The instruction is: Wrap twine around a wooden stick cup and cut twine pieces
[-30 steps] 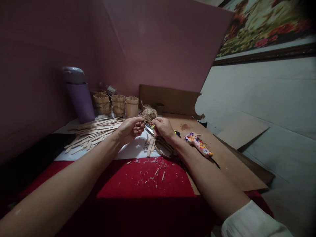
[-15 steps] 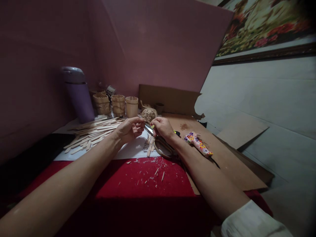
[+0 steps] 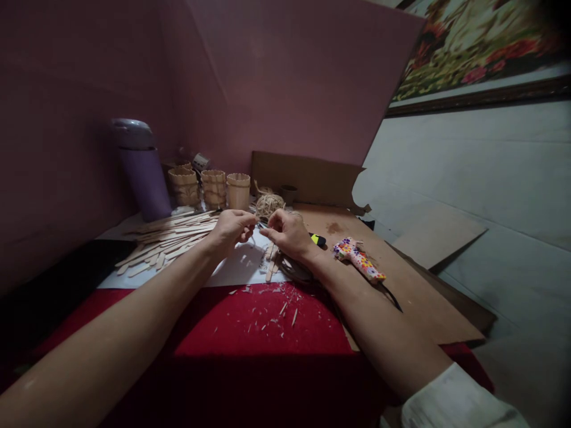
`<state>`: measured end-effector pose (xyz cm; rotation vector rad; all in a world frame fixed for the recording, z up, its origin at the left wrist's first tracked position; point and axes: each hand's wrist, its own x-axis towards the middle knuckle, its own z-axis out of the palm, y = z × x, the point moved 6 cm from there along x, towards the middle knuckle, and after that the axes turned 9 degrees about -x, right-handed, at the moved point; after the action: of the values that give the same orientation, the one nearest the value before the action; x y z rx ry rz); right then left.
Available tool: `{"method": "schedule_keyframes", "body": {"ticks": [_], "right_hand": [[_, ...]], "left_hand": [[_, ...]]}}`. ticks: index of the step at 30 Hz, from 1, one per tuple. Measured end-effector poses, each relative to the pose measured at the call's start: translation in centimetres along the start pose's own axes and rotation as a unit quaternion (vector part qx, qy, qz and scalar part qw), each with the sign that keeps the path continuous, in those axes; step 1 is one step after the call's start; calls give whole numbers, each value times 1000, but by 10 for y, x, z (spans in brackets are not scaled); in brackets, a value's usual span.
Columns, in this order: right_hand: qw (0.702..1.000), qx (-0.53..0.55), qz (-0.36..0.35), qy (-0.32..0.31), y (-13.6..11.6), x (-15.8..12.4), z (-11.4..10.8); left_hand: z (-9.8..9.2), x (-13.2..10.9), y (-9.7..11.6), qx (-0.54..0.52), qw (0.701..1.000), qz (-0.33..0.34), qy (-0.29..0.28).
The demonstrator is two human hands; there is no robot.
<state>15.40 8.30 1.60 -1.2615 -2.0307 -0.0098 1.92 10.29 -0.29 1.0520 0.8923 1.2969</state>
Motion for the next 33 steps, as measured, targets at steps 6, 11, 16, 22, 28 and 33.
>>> {"method": "schedule_keyframes", "body": {"ticks": [6,11,16,22,28,33], "right_hand": [[991,-125,-42,10,-11,-1,-11],[1000,18,8,5,-2,3,-5],[991,111,76,-29,8,3,6],[994,78,70,-8,7,3,0],[996,60,58,-4,4,2,-2],[999,23,35,18,3,3,-4]], "left_hand": [[1,0,0,100,995,11,0],[9,-4,-7,61,992,-52,-95],[14,-7,-10,-8,985,-73,-154],[18,-9,-9,-71,977,-85,-180],[19,-10,-9,-95,976,-100,-166],[18,-11,-7,-96,980,-86,-149]]}}
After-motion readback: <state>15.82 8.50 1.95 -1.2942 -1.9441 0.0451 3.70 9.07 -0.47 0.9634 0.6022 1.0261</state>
